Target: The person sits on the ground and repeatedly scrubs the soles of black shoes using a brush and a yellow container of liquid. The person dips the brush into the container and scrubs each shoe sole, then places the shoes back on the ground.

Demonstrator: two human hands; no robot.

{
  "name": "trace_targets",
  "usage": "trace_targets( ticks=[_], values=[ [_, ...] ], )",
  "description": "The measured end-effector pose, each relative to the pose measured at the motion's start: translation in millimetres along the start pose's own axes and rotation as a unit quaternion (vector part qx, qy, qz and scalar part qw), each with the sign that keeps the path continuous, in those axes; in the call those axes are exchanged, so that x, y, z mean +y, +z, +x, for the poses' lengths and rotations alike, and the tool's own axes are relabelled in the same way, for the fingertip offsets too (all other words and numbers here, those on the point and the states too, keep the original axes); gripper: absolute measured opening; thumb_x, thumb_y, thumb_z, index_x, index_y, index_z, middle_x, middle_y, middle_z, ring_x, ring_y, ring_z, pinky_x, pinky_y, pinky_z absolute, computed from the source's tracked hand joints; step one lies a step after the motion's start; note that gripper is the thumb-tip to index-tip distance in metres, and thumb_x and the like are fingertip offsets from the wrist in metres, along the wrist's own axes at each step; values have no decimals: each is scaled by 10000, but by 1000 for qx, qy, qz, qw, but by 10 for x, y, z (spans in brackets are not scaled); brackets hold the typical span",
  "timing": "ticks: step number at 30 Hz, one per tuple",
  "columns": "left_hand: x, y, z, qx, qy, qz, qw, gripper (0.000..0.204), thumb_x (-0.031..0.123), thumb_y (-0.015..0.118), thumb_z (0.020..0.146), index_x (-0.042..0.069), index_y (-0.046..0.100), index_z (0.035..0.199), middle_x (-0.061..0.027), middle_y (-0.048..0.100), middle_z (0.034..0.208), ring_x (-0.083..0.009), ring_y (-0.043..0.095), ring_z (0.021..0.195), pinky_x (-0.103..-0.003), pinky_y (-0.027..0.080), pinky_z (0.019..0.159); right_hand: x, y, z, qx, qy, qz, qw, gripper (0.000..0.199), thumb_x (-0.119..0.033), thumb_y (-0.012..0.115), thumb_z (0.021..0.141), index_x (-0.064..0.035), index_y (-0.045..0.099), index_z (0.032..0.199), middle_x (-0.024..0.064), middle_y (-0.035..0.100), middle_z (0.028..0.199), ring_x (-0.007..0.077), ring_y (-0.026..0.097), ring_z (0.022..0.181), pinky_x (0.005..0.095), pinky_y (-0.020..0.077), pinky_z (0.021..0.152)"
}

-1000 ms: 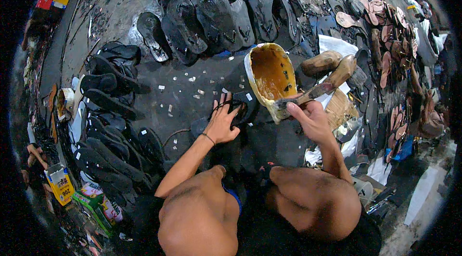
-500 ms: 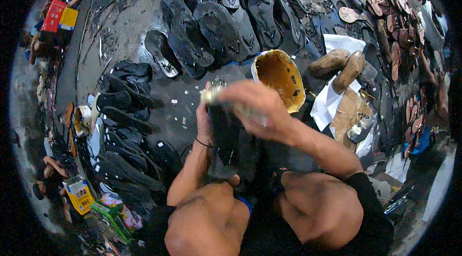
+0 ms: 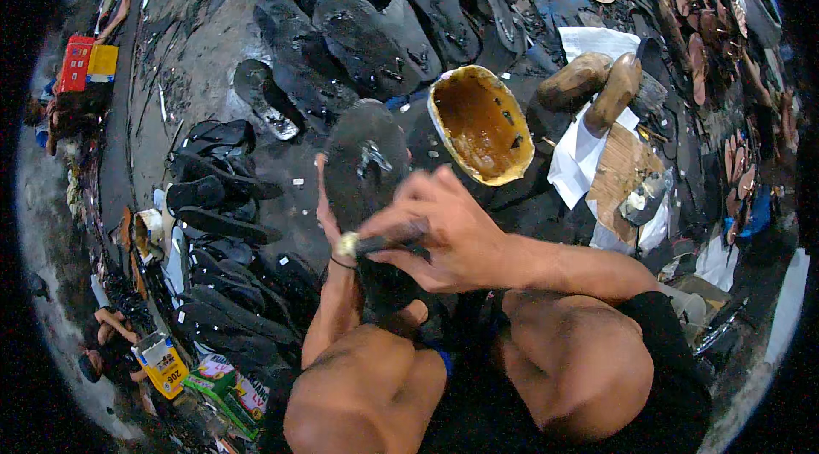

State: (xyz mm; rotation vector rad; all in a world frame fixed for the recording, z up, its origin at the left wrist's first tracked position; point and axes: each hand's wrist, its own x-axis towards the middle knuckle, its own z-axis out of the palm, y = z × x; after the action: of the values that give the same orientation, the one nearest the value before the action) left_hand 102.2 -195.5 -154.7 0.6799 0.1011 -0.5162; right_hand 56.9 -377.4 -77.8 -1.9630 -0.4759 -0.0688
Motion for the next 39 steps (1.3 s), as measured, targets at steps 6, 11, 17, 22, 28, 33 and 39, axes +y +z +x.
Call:
trace_targets(
  ticks=[6, 11, 17, 22, 28, 33, 39],
  values=[
    [-37, -21, -160, 83, 58, 29, 994, 543, 393, 334, 1078, 64, 390, 1506, -132, 471, 1486, -295, 516, 1303, -476, 419, 1112, 546, -414, 601, 214, 104, 26, 971, 205, -256, 754, 849, -109, 746, 991, 86, 700, 944, 303, 625, 952, 419, 448, 860],
    [-7, -116, -168, 106, 91, 100, 985, 490, 287, 418, 1060, 32, 424, 1479, -150, 486, 1465, -278, 532, 1284, -450, 471, 1067, 759, -576, 714, 167, 81, -159, 970, 206, -153, 731, 873, -65, 715, 1058, 109, 726, 956, 284, 704, 807, 364, 537, 746],
    [27, -599, 62, 217, 136, 75, 964, 438, 258, 434, 1053, -2, 495, 1400, -140, 563, 1361, -248, 586, 1184, -409, 508, 995, 320, 193, -164, -39, 22, 96, 994, 260, -194, 768, 813, -105, 714, 1052, 96, 714, 1033, 306, 649, 997, 442, 480, 896],
    [80, -745, -708, 240, 4, -4, 971, 435, 284, 436, 1052, -13, 528, 1357, -130, 598, 1301, -234, 609, 1124, -393, 513, 962, 687, -109, -162, 156, 225, 168, 947, 238, -188, 747, 886, -31, 714, 1062, 102, 733, 989, 180, 676, 966, 343, 522, 888],
    [-66, -729, -1285, 198, -151, 10, 968, 445, 315, 437, 1052, -25, 567, 1306, -117, 640, 1229, -218, 637, 1052, -374, 519, 922, 1448, -524, -328, 213, 169, -261, 926, 195, -187, 715, 883, -69, 713, 1037, 158, 720, 949, 335, 688, 846, 403, 529, 772],
    [-21, -779, -1146, 281, -151, 157, 935, 447, 324, 434, 1052, -26, 588, 1283, -112, 665, 1184, -214, 656, 997, -355, 523, 893, 864, -818, -1202, -46, 300, -360, 882, 261, -195, 688, 888, -77, 686, 1122, 166, 692, 906, 387, 676, 815, 461, 535, 724],
    [91, -551, -494, 223, -53, 126, 965, 422, 333, 410, 1049, 22, 607, 1254, -94, 690, 1090, -213, 671, 948, -342, 544, 848, 380, -778, -829, -13, 344, 6, 939, 326, -199, 712, 924, 19, 630, 1151, 42, 679, 889, 103, 620, 795, 309, 514, 711]
  ],
)
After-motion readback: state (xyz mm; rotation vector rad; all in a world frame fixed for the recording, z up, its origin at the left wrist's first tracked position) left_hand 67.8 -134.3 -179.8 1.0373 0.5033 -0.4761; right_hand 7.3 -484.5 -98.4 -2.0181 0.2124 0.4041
